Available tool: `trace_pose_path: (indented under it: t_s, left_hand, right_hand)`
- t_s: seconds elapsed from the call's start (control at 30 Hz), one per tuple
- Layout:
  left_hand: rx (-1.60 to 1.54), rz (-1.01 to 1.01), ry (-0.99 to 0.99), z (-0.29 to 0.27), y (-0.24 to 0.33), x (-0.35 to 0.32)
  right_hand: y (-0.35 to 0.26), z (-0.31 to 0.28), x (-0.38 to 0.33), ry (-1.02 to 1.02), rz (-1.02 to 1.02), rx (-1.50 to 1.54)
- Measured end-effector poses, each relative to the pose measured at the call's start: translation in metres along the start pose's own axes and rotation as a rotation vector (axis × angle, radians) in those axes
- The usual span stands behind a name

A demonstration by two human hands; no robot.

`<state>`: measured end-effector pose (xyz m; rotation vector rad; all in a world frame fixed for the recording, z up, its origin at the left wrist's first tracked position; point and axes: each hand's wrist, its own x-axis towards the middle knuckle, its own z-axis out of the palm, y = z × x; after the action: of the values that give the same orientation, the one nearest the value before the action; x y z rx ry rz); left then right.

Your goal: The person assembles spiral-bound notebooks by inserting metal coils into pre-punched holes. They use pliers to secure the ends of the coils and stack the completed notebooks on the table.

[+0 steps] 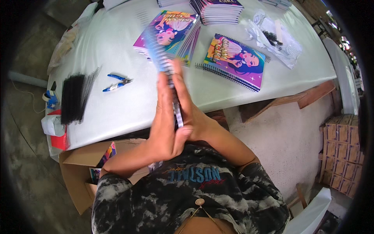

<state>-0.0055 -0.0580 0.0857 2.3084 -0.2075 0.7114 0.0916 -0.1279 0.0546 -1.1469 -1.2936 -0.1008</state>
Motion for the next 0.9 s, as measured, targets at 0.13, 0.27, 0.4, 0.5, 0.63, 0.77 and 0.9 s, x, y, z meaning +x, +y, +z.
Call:
trace_pose_path:
  t_s: [0.13, 0.27, 0.4, 0.5, 0.63, 0.77, 0.9]
  left_hand:
    - [-0.215, -0.240, 0.320, -0.026, 0.013, 0.011]
    - [-0.840, -0.636, 0.251, -0.005, -0.033, 0.026]
    - [-1.067, -0.669, 0.071, -0.005, -0.041, 0.043]
    - [-0.965, -0.587, -0.023, -0.008, -0.043, 0.052]
    - [-0.854, -0.515, -0.158, -0.015, -0.046, 0.066]
    - [-0.783, -0.562, -0.277, -0.019, -0.040, 0.073]
    - [-0.833, -0.525, -0.337, -0.010, -0.044, 0.081]
  right_hand:
    - [-0.051, -0.046, 0.034, -0.224, 0.059, -0.469]
    - [-0.022, -0.068, 0.035, -0.278, 0.646, -0.272]
    - [-0.015, -0.075, 0.025, -0.049, 0.778, 0.095]
    - [-0.013, -0.071, 0.021, 0.073, 0.753, 0.116]
    - [-0.018, -0.061, 0.020, 0.091, 0.667, -0.035]
    - [-0.029, -0.058, 0.018, 0.036, 0.514, -0.438]
    - [-0.034, -0.071, 0.018, 0.047, 0.546, -0.406]
